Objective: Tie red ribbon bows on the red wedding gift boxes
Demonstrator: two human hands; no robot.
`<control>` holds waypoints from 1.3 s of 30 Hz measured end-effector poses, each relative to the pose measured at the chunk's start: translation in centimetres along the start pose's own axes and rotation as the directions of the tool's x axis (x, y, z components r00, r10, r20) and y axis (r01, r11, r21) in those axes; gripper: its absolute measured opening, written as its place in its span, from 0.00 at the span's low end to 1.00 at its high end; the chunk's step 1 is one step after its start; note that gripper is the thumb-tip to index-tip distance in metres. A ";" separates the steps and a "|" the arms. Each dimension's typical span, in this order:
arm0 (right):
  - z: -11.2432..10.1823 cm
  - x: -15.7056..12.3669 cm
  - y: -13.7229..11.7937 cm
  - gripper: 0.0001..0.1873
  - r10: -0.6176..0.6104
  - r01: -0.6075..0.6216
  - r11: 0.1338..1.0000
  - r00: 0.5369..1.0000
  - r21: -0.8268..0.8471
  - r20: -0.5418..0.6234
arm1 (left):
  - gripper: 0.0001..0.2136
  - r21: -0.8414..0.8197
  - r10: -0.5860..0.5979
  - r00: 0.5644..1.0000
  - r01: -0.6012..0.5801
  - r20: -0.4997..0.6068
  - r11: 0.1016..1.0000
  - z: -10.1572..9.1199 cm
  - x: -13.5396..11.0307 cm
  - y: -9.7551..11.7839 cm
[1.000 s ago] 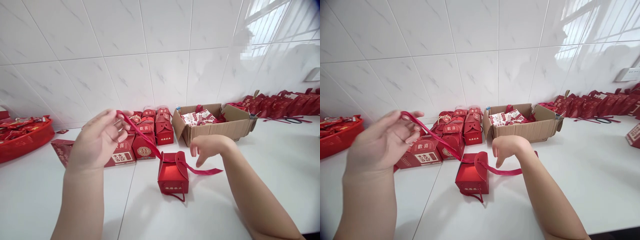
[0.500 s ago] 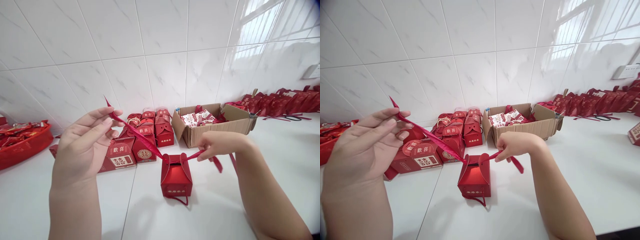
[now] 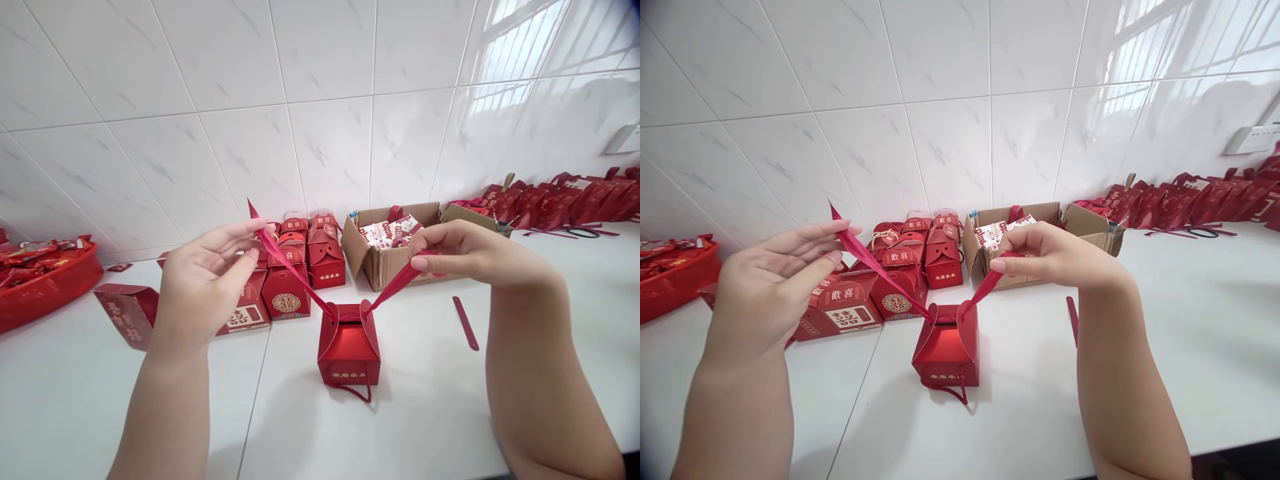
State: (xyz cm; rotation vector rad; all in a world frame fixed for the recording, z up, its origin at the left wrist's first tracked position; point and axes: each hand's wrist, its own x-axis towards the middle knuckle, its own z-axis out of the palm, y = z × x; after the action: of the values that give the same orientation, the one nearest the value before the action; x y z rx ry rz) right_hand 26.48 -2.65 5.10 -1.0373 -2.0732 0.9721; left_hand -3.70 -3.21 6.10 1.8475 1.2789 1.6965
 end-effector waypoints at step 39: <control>3.8 1.9 -0.7 0.12 -0.219 0.338 0.930 0.823 0.144 -0.524 | 0.05 -0.383 -0.067 0.935 0.207 0.348 0.900 3.8 2.3 -0.1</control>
State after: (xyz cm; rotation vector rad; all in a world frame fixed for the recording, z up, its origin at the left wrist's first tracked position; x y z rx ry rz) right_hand 22.32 -2.59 4.05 -0.7340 -1.5766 0.6801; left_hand -0.46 -0.20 6.55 1.6472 0.8164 1.3786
